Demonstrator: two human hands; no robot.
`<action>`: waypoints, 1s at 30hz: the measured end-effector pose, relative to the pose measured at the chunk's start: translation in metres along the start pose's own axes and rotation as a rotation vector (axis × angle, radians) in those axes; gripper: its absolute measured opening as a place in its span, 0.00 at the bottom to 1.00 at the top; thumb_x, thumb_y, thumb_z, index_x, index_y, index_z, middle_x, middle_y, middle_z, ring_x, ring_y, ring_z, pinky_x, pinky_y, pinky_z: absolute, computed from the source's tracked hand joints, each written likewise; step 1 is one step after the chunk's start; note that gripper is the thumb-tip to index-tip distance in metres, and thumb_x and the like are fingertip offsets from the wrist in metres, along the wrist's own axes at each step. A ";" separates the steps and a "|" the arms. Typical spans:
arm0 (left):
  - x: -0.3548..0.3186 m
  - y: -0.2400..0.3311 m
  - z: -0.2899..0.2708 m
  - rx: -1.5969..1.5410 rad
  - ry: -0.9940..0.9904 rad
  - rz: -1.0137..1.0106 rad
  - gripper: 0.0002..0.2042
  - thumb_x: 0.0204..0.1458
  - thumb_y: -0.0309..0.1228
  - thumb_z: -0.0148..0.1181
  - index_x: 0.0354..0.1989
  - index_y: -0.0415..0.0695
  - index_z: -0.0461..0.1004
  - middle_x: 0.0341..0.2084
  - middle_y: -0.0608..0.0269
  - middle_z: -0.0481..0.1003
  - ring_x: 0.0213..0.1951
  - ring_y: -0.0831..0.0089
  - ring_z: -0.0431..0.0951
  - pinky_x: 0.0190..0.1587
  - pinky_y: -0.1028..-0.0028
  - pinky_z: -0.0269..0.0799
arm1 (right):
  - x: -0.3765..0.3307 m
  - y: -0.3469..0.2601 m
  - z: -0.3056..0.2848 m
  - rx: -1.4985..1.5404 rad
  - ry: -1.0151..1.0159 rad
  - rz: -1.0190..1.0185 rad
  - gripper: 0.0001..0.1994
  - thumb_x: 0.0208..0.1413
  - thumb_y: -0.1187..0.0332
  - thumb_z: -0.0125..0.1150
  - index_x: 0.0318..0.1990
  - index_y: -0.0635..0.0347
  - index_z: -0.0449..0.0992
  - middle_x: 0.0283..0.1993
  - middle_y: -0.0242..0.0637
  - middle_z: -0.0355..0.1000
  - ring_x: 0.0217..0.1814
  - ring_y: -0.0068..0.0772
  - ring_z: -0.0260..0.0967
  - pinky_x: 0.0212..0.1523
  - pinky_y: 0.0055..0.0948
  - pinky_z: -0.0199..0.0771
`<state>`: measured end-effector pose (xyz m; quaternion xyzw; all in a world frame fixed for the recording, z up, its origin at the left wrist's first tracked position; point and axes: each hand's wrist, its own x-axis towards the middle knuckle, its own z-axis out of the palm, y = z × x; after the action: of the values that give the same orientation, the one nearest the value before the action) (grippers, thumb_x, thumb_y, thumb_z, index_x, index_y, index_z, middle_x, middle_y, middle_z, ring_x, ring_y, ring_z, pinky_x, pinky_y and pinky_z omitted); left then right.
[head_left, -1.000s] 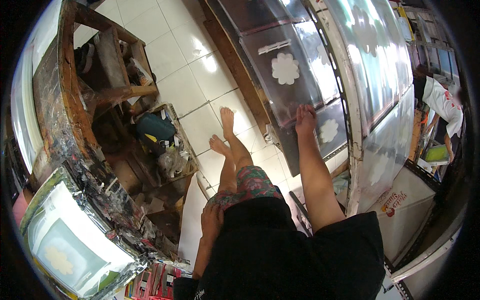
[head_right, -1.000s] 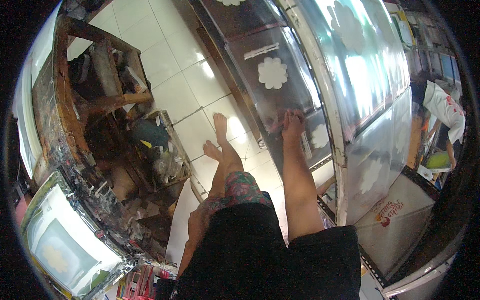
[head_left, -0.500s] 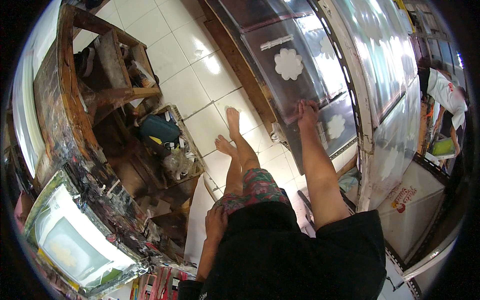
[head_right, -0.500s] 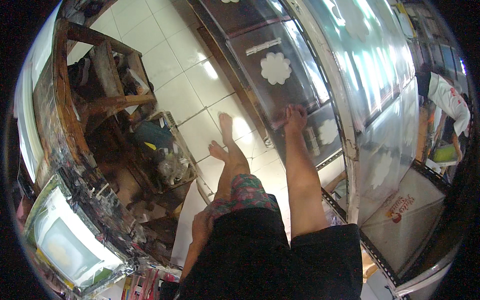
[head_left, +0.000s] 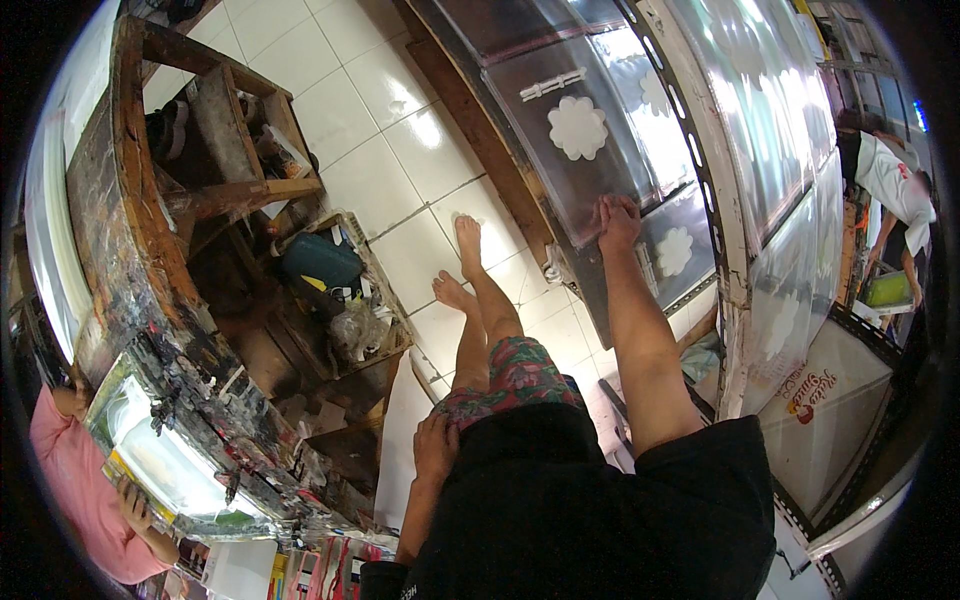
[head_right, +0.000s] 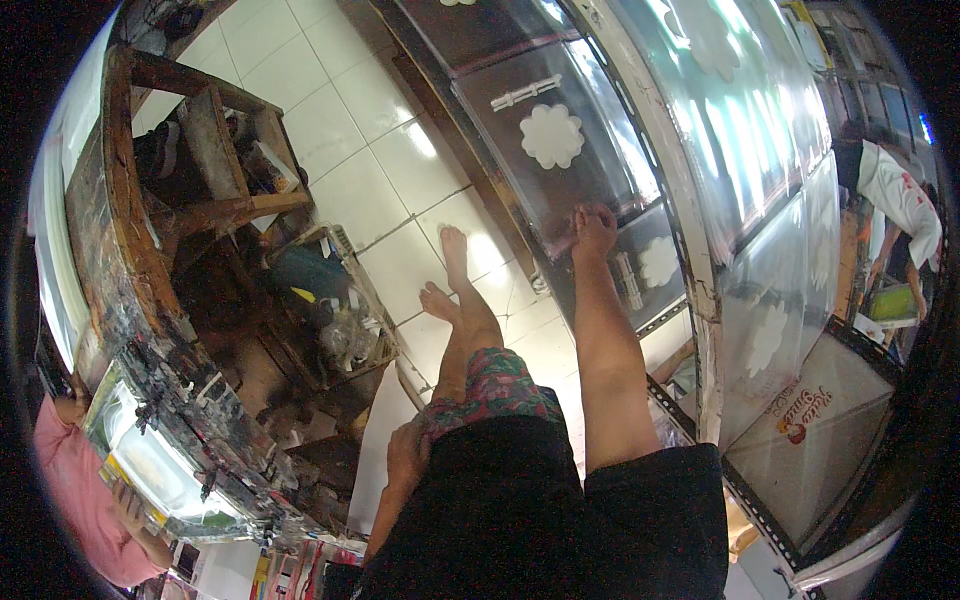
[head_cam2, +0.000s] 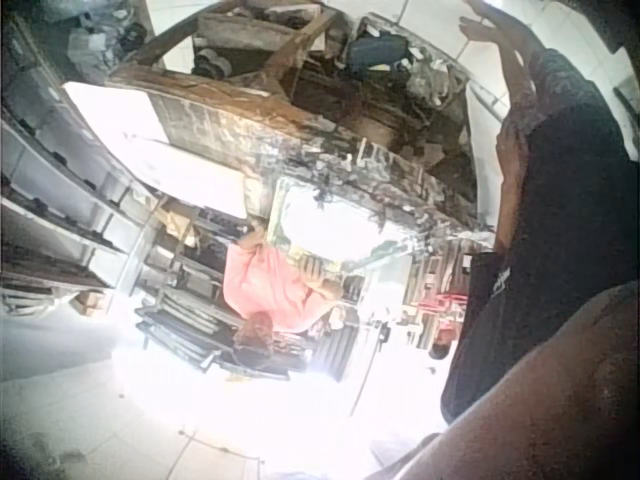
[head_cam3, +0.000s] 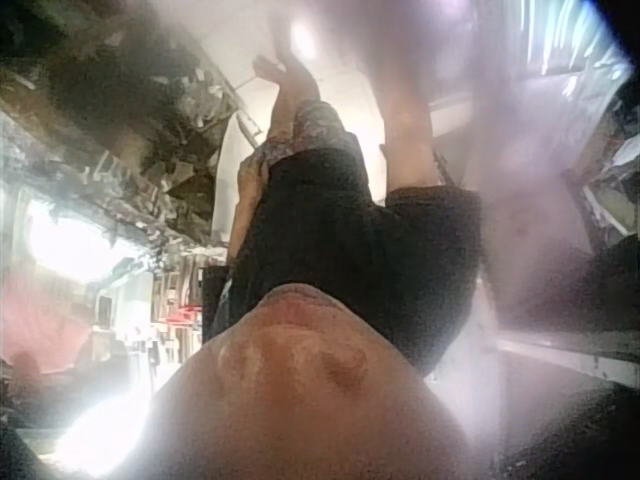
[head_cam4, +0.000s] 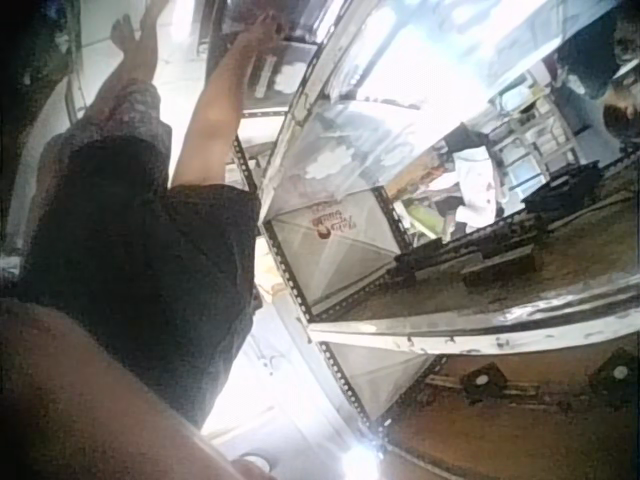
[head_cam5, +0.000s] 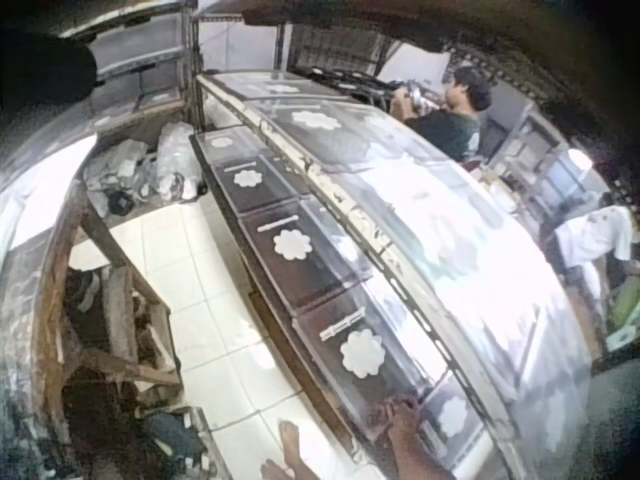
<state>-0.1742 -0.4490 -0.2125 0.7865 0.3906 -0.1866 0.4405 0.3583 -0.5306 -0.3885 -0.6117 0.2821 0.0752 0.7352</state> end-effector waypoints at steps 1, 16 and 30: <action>0.000 0.000 0.000 0.008 -0.003 0.000 0.14 0.56 0.31 0.60 0.49 0.37 0.77 0.50 0.48 0.76 0.52 0.48 0.74 0.56 0.55 0.69 | 0.001 0.001 -0.001 -0.005 -0.004 -0.006 0.12 0.56 0.85 0.57 0.46 0.62 0.68 0.40 0.45 0.73 0.39 0.40 0.77 0.38 0.32 0.83; 0.020 0.024 -0.028 -0.031 0.044 0.039 0.15 0.56 0.31 0.60 0.50 0.40 0.76 0.48 0.48 0.77 0.51 0.48 0.75 0.54 0.55 0.72 | -0.039 0.017 -0.066 -1.306 -0.008 -0.877 0.13 0.58 0.71 0.58 0.48 0.63 0.80 0.51 0.50 0.77 0.53 0.54 0.74 0.57 0.43 0.74; 0.073 0.096 -0.186 -0.255 0.518 0.207 0.15 0.60 0.32 0.59 0.51 0.36 0.75 0.50 0.45 0.76 0.54 0.46 0.75 0.57 0.58 0.70 | -0.215 0.025 0.100 -1.249 -1.098 -0.405 0.16 0.55 0.70 0.58 0.51 0.64 0.78 0.52 0.54 0.76 0.57 0.55 0.73 0.59 0.43 0.71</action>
<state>-0.0635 -0.2895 -0.1057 0.7820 0.4280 0.1163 0.4380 0.2013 -0.3800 -0.2916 -0.8203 -0.3218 0.3695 0.2950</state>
